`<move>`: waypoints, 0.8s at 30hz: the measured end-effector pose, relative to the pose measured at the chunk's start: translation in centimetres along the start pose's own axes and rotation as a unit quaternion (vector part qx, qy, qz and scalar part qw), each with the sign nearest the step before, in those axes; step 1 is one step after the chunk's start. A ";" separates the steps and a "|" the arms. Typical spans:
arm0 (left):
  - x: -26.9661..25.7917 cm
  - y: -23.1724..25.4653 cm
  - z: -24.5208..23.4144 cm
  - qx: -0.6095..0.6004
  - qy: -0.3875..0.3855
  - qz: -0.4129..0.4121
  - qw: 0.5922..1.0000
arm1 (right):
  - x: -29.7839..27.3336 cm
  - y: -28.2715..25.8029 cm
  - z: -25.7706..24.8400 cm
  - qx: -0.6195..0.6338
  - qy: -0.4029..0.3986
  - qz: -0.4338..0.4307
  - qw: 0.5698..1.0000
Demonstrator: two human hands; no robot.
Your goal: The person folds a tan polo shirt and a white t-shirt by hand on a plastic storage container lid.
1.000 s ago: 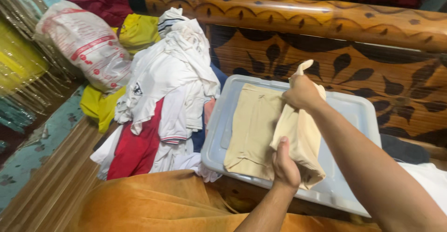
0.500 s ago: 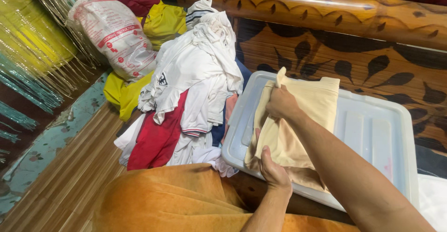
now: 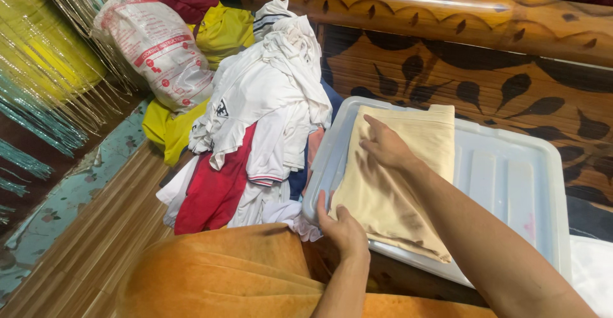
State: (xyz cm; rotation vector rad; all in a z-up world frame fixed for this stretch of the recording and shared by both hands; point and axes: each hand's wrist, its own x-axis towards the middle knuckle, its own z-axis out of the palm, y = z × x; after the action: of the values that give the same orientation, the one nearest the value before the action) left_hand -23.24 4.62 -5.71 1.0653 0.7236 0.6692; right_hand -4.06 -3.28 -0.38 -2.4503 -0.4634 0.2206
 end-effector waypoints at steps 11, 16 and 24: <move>4.7 0.2 -1.1 0.063 0.028 0.127 0.989 | -7.8 2.3 -0.5 -0.119 -0.022 -0.106 0.987; 1.8 2.3 1.5 0.212 -0.133 0.299 0.921 | -12.7 4.5 -0.8 -0.182 0.002 -0.123 0.976; -1.3 0.4 4.5 0.457 -0.417 0.314 0.721 | -14.5 7.3 -1.6 -0.230 0.041 -0.105 0.967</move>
State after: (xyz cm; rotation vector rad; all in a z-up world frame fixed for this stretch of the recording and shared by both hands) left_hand -20.50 1.34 -3.66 2.3835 -0.2237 0.2601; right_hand -15.07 -15.11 -2.90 -2.8154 -0.8060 -0.0896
